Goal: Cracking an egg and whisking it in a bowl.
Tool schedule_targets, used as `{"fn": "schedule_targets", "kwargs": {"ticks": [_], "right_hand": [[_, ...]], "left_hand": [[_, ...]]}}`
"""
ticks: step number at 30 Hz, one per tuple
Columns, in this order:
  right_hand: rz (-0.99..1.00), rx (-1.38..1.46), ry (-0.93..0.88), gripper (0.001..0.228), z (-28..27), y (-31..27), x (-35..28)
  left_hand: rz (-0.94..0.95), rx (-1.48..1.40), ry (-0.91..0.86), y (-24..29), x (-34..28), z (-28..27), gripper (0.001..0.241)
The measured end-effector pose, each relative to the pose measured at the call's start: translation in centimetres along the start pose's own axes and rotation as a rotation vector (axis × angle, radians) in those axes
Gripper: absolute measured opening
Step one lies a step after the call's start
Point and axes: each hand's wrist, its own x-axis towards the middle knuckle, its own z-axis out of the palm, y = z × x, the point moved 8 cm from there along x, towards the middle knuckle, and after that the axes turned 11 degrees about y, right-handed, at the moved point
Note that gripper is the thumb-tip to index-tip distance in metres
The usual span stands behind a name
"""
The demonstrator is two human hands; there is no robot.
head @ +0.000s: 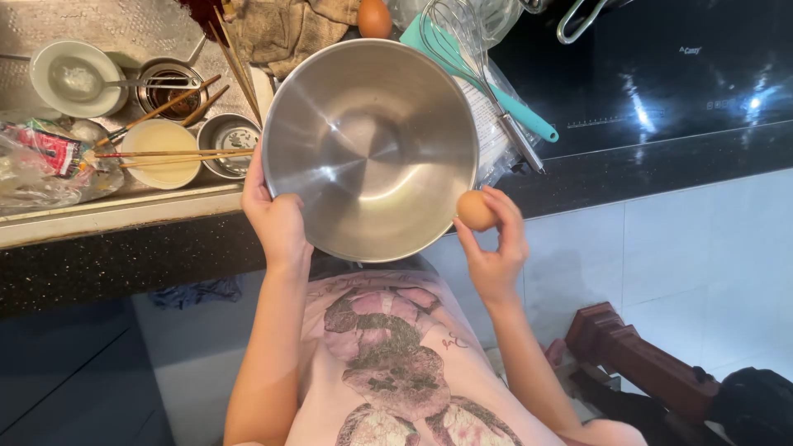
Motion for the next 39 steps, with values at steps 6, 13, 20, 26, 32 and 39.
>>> {"fn": "schedule_targets", "kwargs": {"ticks": [6, 13, 20, 26, 32, 39], "right_hand": [[0.019, 0.327, 0.197, 0.059, -3.5, -1.3, 0.6], [0.061, 0.110, 0.036, 0.060, 0.1, 0.2, 0.4], [0.753, 0.779, -0.158, 0.041, 3.3, 0.0, 4.5], [0.786, 0.640, -0.455, 0.027, 8.4, -0.1, 5.1], [0.728, 0.688, -0.588, 0.035, 10.3, -2.7, 5.6], [0.553, 0.657, -0.529, 0.053, 11.0, -4.0, 5.4]], "left_hand": [[0.004, 0.038, 0.016, -0.1, 0.3, -0.2, 0.090], [0.002, 0.062, 0.046, -0.5, 0.6, -0.5, 0.087], [0.578, 0.439, 0.008, 6.3, -2.7, 0.9, 0.074], [0.459, 0.558, -0.482, 9.6, -4.6, 7.8, 0.059], [0.470, 0.612, -0.687, 7.3, -5.0, 9.4, 0.050], [0.499, 0.693, -0.517, 6.8, -4.2, 8.2, 0.053]]}}
